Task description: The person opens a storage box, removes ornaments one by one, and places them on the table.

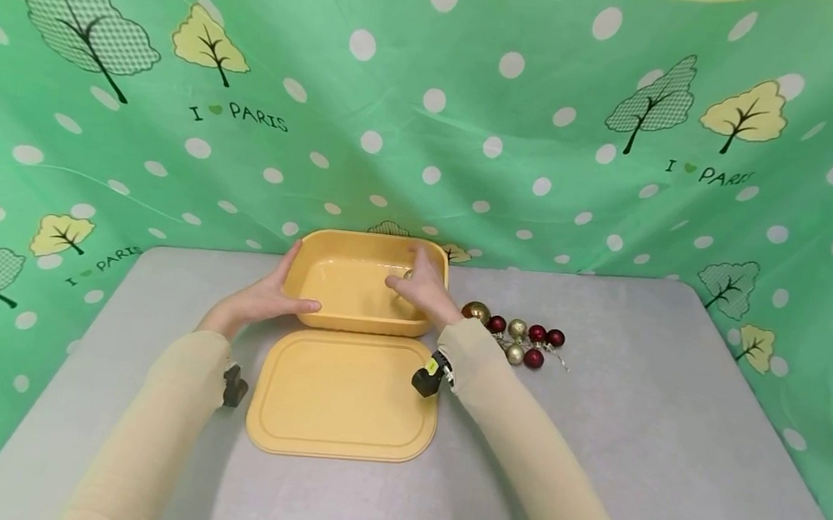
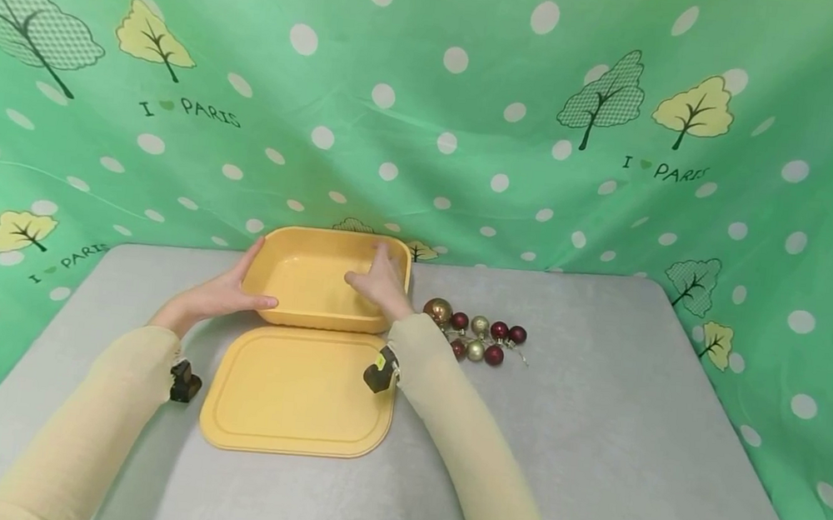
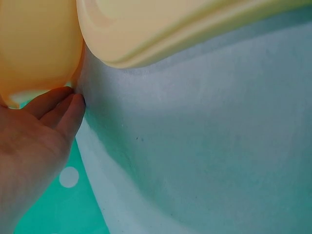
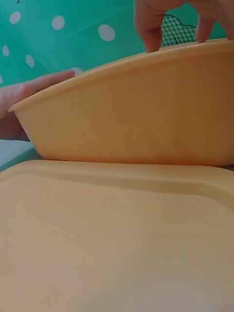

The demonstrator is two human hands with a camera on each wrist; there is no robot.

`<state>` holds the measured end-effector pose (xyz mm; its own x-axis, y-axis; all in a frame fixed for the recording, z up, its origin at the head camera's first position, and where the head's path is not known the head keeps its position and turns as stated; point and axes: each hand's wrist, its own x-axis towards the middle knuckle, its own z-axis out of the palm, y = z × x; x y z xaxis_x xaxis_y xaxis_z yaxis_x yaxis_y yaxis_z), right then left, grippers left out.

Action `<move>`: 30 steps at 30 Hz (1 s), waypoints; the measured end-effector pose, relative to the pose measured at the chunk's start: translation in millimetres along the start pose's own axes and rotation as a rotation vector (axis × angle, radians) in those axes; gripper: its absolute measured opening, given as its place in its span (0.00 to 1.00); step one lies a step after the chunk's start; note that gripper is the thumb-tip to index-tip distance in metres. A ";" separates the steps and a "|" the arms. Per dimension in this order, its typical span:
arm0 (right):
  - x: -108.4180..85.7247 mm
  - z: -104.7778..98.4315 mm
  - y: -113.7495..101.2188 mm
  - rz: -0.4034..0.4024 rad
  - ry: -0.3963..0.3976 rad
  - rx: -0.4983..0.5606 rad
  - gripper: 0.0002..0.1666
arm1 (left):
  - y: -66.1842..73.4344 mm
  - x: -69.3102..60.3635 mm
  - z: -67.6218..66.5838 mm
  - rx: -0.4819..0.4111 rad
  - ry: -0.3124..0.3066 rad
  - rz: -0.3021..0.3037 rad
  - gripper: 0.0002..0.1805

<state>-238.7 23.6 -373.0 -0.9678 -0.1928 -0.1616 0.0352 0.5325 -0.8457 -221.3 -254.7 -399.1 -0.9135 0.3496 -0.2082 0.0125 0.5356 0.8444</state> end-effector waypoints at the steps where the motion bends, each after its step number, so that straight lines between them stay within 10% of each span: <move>1: -0.1 0.3 0.6 0.000 -0.010 0.000 0.43 | -0.5 0.1 0.1 -0.003 0.000 0.001 0.65; 14: 2.8 4.9 7.4 -0.139 -0.117 0.017 0.33 | -2.5 -0.1 0.2 -0.014 0.003 0.012 0.66; 30: 9.2 15.8 9.1 -0.156 -0.144 -0.264 0.15 | 0.6 -1.6 1.0 -0.006 0.003 -0.008 0.65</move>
<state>-243.4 13.6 -390.2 -0.9104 -0.3938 -0.1267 -0.1951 0.6788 -0.7079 -219.4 -254.3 -398.8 -0.9149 0.3429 -0.2130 0.0030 0.5335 0.8458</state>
